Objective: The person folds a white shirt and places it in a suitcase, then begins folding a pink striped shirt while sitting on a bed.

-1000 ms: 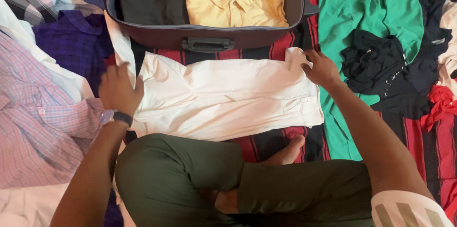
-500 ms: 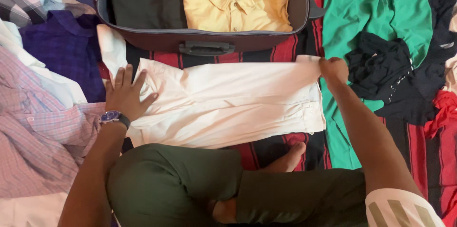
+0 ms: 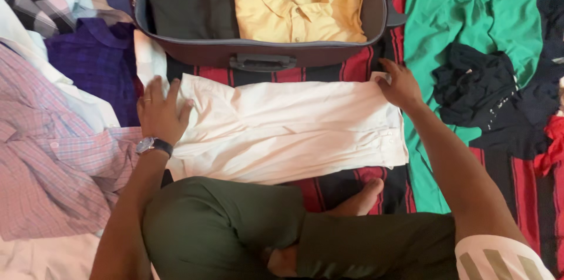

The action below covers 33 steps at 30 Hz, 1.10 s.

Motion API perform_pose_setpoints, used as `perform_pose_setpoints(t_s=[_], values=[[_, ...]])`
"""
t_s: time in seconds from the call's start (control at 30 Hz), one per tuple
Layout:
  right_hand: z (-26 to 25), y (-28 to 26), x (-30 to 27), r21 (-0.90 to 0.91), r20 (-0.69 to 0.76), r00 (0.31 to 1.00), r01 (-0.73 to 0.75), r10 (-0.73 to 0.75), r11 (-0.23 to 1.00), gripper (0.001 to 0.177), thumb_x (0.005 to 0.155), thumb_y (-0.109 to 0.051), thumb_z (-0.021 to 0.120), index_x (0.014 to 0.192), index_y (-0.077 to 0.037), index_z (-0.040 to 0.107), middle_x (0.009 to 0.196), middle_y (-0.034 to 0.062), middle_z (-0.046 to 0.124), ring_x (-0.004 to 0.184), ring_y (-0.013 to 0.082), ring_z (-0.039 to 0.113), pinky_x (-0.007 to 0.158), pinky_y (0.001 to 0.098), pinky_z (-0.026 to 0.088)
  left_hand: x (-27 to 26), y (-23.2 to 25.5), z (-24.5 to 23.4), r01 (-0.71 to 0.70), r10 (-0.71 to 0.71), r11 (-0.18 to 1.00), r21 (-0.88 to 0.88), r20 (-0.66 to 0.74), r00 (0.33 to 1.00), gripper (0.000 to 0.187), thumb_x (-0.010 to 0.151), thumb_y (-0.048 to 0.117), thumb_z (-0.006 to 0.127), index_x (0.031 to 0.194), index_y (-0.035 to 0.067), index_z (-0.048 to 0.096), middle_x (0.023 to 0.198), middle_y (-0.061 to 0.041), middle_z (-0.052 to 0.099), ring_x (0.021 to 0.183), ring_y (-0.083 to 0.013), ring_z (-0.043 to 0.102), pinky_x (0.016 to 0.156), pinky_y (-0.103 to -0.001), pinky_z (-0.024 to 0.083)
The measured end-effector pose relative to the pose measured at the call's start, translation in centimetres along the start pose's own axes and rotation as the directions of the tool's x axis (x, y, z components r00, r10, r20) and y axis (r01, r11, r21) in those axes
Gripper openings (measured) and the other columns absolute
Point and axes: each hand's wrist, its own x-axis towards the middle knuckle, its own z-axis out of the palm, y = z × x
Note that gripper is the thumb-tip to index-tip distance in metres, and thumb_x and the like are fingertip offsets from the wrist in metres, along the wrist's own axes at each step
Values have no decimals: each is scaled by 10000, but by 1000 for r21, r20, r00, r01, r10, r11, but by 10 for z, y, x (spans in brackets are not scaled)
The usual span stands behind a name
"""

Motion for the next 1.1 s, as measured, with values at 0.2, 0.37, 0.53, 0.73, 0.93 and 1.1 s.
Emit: perform_pose_setpoints(t_s=[0.2,0.37,0.53,0.73,0.93,1.1], values=[[24,23,9,-199,105,783,-587,613,785,224,820,-249,726,1025,-169,769,1035,140,761,989,395,702,864,505,551,28,-18,-13,184,-202,977,-103,-198,959,729,925,307,769,1548,80,467,1533,-280,473,1310,-485,484,983,-576,454],[33,85,-14,-174,-95,542,-835,835,522,208,792,-282,737,986,-222,779,1037,158,734,993,397,686,853,495,541,51,-33,-2,348,-417,867,-356,-136,899,817,938,295,804,1553,4,352,1076,-227,689,942,-437,654,811,-509,514],[16,89,-17,-129,-319,735,-659,598,741,282,722,-300,849,952,-158,768,943,147,745,918,389,706,808,492,557,64,-77,46,335,-505,750,-571,-167,847,193,1057,251,762,1104,65,742,903,-84,755,812,-197,747,787,-356,572],[-29,0,16,128,-249,893,-353,374,927,131,970,-140,735,1059,-44,747,888,97,751,822,221,740,757,335,556,68,-74,26,122,-632,563,-817,-330,701,146,998,158,650,931,30,627,811,-24,620,747,-135,562,707,-319,475],[-72,-148,40,761,328,935,-346,135,548,366,1086,-307,622,1290,-3,615,994,139,703,894,184,687,786,317,561,43,6,-65,-202,-548,317,-927,-353,759,142,1025,157,504,922,62,529,878,16,472,847,-117,447,802,-292,412],[-107,-271,42,834,516,784,-552,-346,-8,692,994,-579,544,1522,-191,320,1309,188,672,1049,304,728,817,424,609,6,98,-143,-206,146,321,-925,-167,975,143,982,149,535,1031,15,538,916,-56,504,850,-165,511,778,-332,445]])
